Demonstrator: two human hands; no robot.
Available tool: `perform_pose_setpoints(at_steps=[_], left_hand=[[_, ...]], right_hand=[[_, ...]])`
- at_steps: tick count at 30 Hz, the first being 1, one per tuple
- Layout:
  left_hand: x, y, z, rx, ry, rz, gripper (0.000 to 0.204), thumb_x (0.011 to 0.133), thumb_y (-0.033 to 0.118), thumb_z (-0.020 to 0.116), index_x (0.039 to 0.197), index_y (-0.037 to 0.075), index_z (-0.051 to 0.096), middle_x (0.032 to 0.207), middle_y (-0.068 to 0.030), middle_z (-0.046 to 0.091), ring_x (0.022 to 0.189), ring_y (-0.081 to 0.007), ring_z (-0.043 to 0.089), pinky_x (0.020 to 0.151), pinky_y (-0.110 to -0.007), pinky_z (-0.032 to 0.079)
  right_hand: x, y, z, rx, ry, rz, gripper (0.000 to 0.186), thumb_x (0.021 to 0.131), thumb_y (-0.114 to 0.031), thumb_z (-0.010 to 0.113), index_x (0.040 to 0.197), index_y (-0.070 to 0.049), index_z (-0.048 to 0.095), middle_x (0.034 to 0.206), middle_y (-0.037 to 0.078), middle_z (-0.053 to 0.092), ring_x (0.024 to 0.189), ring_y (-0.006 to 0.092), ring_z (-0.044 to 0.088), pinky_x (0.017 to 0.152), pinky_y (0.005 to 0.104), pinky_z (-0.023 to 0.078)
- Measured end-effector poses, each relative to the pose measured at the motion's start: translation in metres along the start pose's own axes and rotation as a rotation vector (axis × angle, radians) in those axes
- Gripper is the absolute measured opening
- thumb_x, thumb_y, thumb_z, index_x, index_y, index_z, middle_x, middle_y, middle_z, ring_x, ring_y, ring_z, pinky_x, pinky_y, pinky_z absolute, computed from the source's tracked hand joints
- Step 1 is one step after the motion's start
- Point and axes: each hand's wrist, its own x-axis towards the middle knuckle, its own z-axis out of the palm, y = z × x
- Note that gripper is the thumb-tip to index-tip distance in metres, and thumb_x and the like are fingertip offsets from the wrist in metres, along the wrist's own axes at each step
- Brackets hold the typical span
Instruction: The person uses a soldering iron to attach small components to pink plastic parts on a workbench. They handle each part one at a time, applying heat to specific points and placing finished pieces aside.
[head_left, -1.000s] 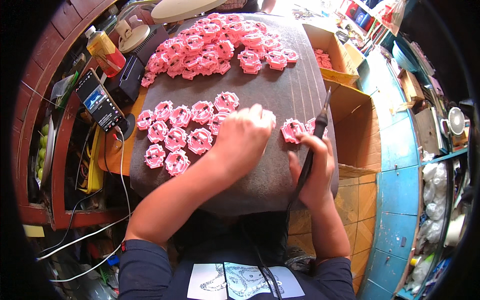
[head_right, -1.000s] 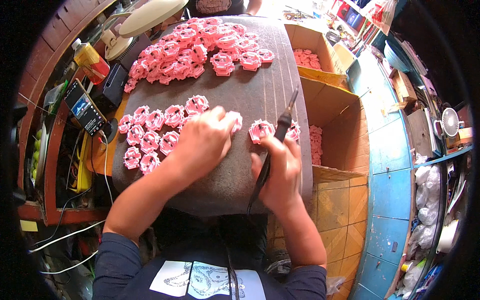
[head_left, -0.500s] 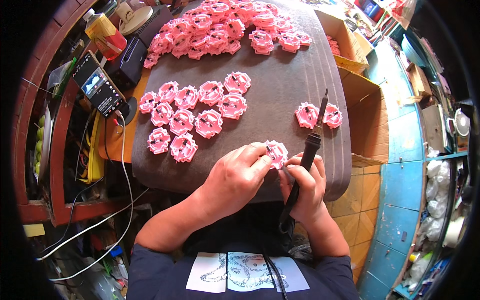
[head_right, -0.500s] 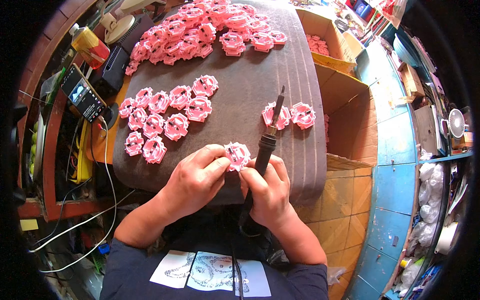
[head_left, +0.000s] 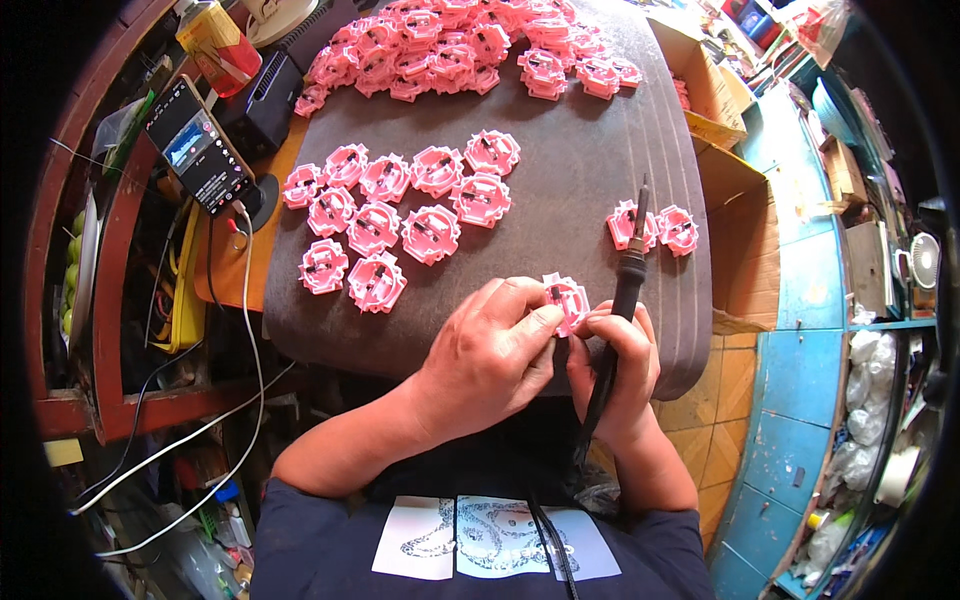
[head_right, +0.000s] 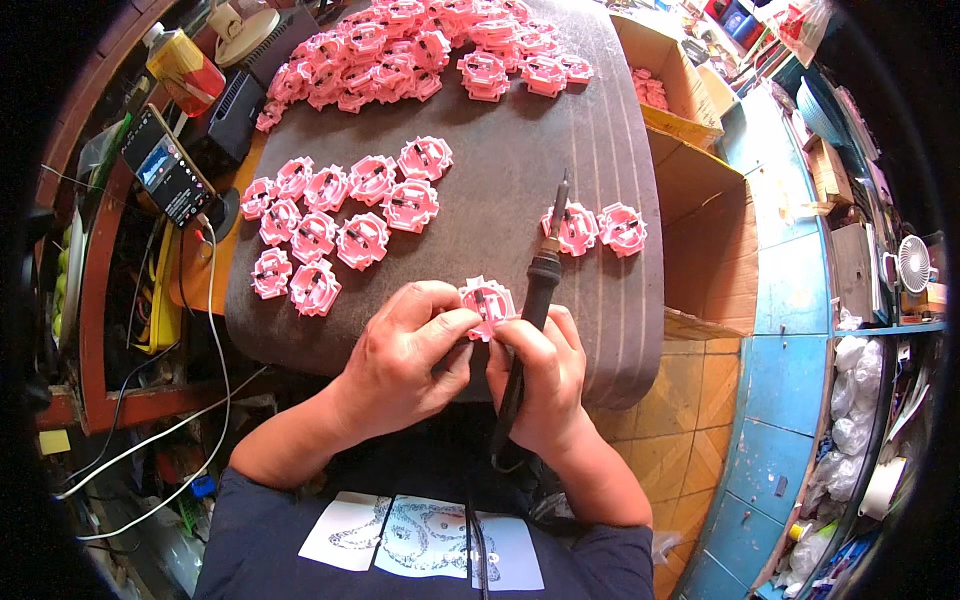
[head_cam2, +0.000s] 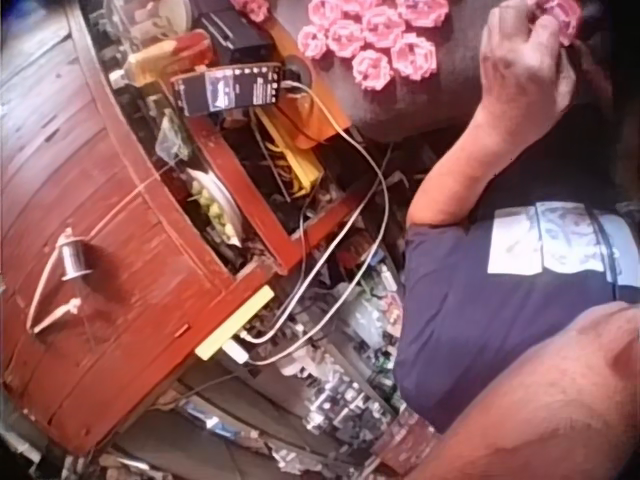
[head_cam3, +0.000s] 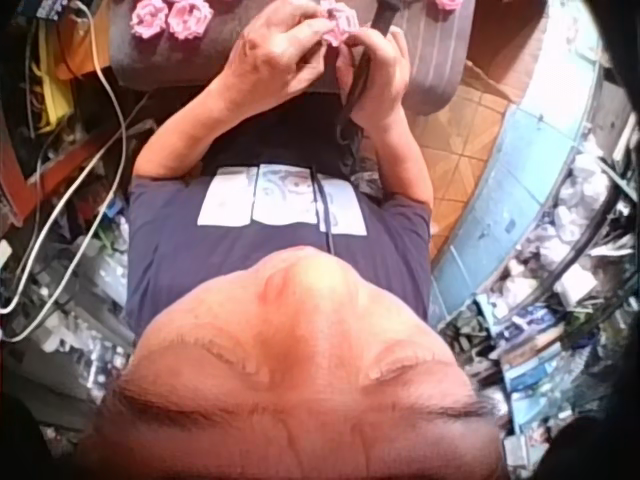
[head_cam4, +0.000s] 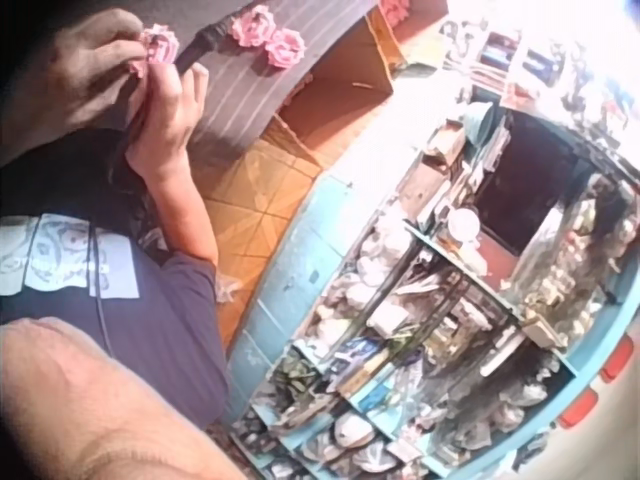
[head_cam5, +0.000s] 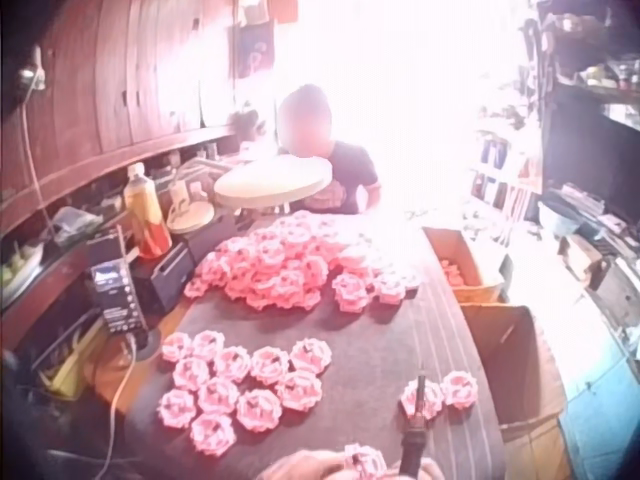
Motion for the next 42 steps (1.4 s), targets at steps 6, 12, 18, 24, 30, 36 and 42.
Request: perform_pose_setpoints(at_steps=[6, 12, 18, 24, 30, 36, 42], left_hand=[[-0.005, 0.002, 0.013, -0.119, -0.005, -0.142, 0.029, 0.085, 0.000, 0.076, 0.114, 0.002, 0.074, 0.098, -0.0148, 0.066, 0.084, -0.0325, 0.069, 0.076, -0.041, 0.058], [-0.001, -0.003, 0.011, -0.176, -0.021, -0.175, 0.021, 0.085, -0.001, 0.077, 0.106, 0.004, 0.077, 0.097, -0.0136, 0.067, 0.085, -0.0297, 0.070, 0.076, -0.038, 0.058], [0.000, -0.006, 0.013, -0.218, -0.012, -0.196, 0.017, 0.086, -0.001, 0.077, 0.103, 0.004, 0.077, 0.096, -0.0124, 0.068, 0.085, -0.0281, 0.071, 0.075, -0.037, 0.057], [0.002, -0.005, 0.014, -0.193, 0.003, -0.200, 0.013, 0.088, 0.001, 0.078, 0.101, 0.003, 0.076, 0.094, -0.0132, 0.069, 0.085, -0.0294, 0.071, 0.075, -0.038, 0.057], [0.002, -0.004, 0.014, -0.181, 0.021, -0.212, 0.012, 0.088, 0.002, 0.078, 0.100, 0.002, 0.076, 0.091, -0.0137, 0.069, 0.082, -0.0296, 0.071, 0.073, -0.039, 0.057], [0.000, -0.006, 0.015, -0.196, 0.071, -0.207, 0.011, 0.087, 0.002, 0.078, 0.098, 0.001, 0.076, 0.090, -0.0137, 0.068, 0.079, -0.0289, 0.071, 0.070, -0.038, 0.057], [0.004, -0.004, 0.013, -0.172, 0.041, -0.242, 0.008, 0.087, 0.001, 0.078, 0.095, 0.000, 0.074, 0.088, -0.0129, 0.067, 0.073, -0.0261, 0.069, 0.065, -0.037, 0.055]], right_hand=[[-0.005, -0.002, 0.002, 0.066, 0.010, 0.071, 0.044, 0.084, 0.013, 0.070, 0.122, -0.002, 0.055, 0.100, 0.015, 0.067, 0.093, 0.0292, 0.066, 0.082, 0.0391, 0.055], [-0.006, 0.000, 0.002, 0.072, 0.006, 0.080, 0.044, 0.085, 0.013, 0.069, 0.123, -0.003, 0.054, 0.100, 0.015, 0.066, 0.089, 0.0253, 0.065, 0.078, 0.0354, 0.055], [-0.006, -0.002, 0.001, 0.035, 0.007, 0.139, 0.044, 0.086, 0.013, 0.069, 0.123, -0.003, 0.054, 0.101, 0.015, 0.065, 0.085, 0.0218, 0.064, 0.075, 0.0324, 0.053], [-0.009, 0.000, 0.003, -0.005, 0.127, -0.017, 0.046, 0.082, 0.010, 0.072, 0.122, -0.004, 0.054, 0.101, 0.016, 0.069, 0.086, 0.0362, 0.066, 0.079, 0.0473, 0.054], [-0.007, -0.006, -0.002, -0.144, -0.013, -0.093, 0.043, 0.088, 0.006, 0.072, 0.122, -0.008, 0.049, 0.108, 0.020, 0.074, 0.094, 0.0377, 0.070, 0.084, 0.0487, 0.057], [-0.004, -0.003, 0.000, -0.094, -0.006, -0.073, 0.046, 0.087, 0.006, 0.074, 0.124, -0.007, 0.050, 0.108, 0.020, 0.074, 0.094, 0.0375, 0.070, 0.084, 0.0484, 0.057], [-0.002, -0.001, 0.001, -0.056, -0.005, -0.054, 0.046, 0.087, 0.006, 0.074, 0.125, -0.005, 0.051, 0.108, 0.021, 0.074, 0.094, 0.0378, 0.070, 0.086, 0.0486, 0.057]])
